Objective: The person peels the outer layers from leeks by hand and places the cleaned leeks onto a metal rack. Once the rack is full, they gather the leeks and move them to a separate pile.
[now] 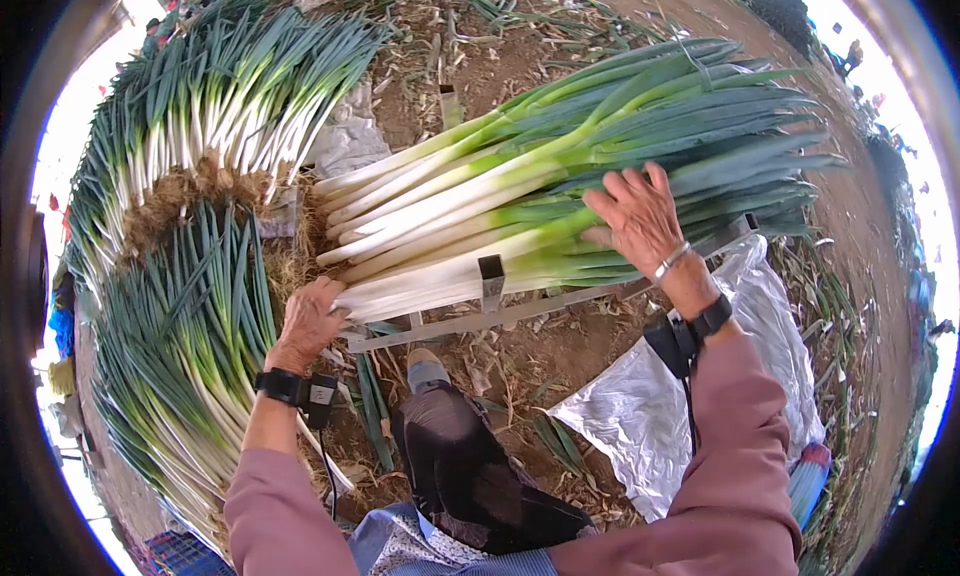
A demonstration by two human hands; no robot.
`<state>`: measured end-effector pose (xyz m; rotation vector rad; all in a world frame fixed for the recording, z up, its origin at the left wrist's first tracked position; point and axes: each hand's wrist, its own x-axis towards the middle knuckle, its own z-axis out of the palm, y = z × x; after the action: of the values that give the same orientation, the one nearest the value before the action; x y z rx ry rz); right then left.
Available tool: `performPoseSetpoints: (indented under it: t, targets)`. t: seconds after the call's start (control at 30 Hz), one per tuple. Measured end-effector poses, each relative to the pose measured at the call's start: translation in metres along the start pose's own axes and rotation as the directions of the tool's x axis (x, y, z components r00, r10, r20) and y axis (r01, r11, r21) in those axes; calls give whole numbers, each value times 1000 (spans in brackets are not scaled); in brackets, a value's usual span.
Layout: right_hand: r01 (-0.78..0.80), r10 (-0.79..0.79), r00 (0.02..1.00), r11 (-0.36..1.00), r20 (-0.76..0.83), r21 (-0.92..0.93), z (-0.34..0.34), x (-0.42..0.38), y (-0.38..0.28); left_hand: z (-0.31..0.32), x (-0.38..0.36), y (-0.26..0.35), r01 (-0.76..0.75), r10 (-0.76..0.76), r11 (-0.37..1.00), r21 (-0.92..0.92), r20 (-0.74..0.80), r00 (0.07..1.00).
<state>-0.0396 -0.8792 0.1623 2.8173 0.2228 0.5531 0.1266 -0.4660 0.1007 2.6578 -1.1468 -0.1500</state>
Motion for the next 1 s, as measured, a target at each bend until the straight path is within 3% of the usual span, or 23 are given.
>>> performPoseSetpoints:
  t: [0.1, 0.17, 0.23, 0.4, 0.57, 0.83, 1.0]
  targets:
    - [-61, 50, 990, 995, 131, 79, 4, -1, 2, -3, 3, 1, 14, -14, 999, -39, 5, 1000]
    - [-75, 67, 988, 995, 137, 59, 8, -15, -8, -3, 6, 3, -21, 20, 997, 77, 17, 1000]
    - [-106, 106, 994, 994, 18, 23, 9, -22, -15, 2, 11, -3, -20, 19, 996, 85, 4, 1000]
    - [-141, 140, 990, 988, 25, 58, 5, -25, -21, 4, 8, -3, -33, 34, 999, 7, -66, 997]
    - [-190, 191, 972, 982, -139, 20, 22, -54, -33, 6, 3, -5, -24, 24, 1000, 0, -76, 997]
    - [-237, 250, 966, 958, -65, 160, 14, -59, -40, 17, -4, -5, 48, -49, 999, -10, -137, 989]
    - [-296, 323, 944, 920, -67, 258, -9, -17, -50, 16, -3, 0, 82, -82, 997, -5, -127, 989]
